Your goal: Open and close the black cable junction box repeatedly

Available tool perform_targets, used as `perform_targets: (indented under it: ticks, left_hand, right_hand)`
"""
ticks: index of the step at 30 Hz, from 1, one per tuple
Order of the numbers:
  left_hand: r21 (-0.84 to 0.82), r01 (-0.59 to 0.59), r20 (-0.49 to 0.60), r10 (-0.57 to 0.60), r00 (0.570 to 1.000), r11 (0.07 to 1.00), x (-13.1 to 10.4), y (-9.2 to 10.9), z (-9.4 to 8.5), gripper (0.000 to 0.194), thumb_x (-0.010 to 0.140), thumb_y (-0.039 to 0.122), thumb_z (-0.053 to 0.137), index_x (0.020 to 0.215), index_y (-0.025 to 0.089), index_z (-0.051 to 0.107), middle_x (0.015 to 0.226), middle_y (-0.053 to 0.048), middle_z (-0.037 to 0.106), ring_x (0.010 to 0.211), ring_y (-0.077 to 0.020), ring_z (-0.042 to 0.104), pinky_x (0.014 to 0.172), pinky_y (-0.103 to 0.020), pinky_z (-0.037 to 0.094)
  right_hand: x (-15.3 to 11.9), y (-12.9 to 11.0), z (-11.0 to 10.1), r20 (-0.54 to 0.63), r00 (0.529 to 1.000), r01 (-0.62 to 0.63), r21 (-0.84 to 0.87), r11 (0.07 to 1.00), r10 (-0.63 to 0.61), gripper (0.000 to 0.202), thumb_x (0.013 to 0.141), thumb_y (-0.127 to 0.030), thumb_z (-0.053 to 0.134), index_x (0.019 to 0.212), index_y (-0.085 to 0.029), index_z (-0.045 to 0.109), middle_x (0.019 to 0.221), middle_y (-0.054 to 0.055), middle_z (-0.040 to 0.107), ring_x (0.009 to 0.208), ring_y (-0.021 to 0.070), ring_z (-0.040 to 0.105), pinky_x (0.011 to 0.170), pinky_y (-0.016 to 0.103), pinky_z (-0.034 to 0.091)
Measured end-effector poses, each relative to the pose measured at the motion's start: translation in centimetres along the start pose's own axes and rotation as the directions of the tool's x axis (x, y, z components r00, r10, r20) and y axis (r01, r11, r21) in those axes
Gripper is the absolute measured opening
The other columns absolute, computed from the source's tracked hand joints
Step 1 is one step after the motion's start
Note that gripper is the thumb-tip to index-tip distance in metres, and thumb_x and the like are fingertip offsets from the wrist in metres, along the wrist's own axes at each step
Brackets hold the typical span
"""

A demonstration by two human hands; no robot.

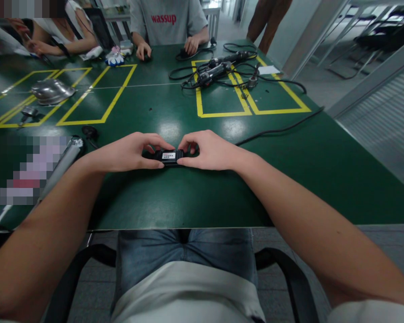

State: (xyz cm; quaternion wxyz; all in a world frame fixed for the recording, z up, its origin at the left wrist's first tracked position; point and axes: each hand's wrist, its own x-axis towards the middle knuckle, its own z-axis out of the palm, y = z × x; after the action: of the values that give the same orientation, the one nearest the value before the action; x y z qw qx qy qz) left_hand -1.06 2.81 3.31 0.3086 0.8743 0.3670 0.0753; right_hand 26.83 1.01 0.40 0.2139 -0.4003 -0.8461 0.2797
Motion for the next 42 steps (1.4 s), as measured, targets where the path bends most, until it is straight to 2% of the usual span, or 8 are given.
perform_targets:
  ticks: [10,15,18,26,42]
  left_hand:
    - [-0.025,-0.023,0.008,0.023,1.0,0.999,0.07,-0.16,0.14,0.053,0.091,0.04,0.081,0.141,0.025,0.085,0.124,-0.004,0.088,0.105,-0.0232,0.078,0.098,-0.034,0.058]
    - [-0.007,-0.047,-0.016,0.047,0.999,0.999,0.01,-0.04,0.07,0.048,0.09,0.042,0.082,0.134,0.024,0.087,0.13,-0.007,0.084,0.116,-0.0262,0.077,0.101,-0.036,0.058]
    - [-0.001,-0.047,-0.01,0.047,0.999,0.999,-0.01,0.04,0.05,0.045,0.09,0.044,0.082,0.13,0.024,0.088,0.127,-0.007,0.083,0.116,-0.0259,0.077,0.1,-0.035,0.058]
    - [-0.006,-0.035,-0.011,0.035,0.999,0.999,-0.03,-0.22,0.1,0.048,0.09,0.044,0.082,0.132,0.022,0.086,0.129,-0.007,0.084,0.116,-0.0261,0.077,0.1,-0.035,0.058]
    - [-0.023,-0.016,-0.009,0.015,1.0,1.0,-0.16,0.04,0.13,0.05,0.09,0.044,0.082,0.134,0.021,0.086,0.127,-0.007,0.087,0.113,-0.0258,0.078,0.1,-0.034,0.057]
  right_hand:
    - [-0.07,0.01,-0.11,-0.017,1.0,0.004,-0.003,1.0,-0.004,0.034,0.089,-0.048,0.087,0.109,-0.021,0.09,0.101,0.009,0.086,0.088,0.025,0.073,0.081,0.037,0.056]
    - [0.11,0.43,-0.14,0.016,1.0,0.008,0.054,0.999,-0.008,0.04,0.09,-0.051,0.087,0.113,-0.019,0.091,0.102,0.01,0.087,0.086,0.024,0.073,0.08,0.037,0.055]
    - [0.18,0.48,-0.21,0.034,0.999,-0.012,0.082,0.997,0.01,0.042,0.089,-0.053,0.088,0.114,-0.019,0.091,0.102,0.009,0.086,0.086,0.0238,0.072,0.08,0.037,0.055]
    - [0.28,0.47,-0.33,0.06,0.996,-0.068,0.136,0.988,0.06,0.045,0.085,-0.056,0.092,0.113,-0.021,0.091,0.101,0.008,0.086,0.089,0.0253,0.073,0.08,0.038,0.055]
    - [0.26,0.6,-0.27,0.063,0.996,-0.07,0.143,0.987,0.062,0.048,0.085,-0.06,0.09,0.113,-0.021,0.089,0.1,0.008,0.085,0.088,0.0252,0.072,0.079,0.039,0.055]
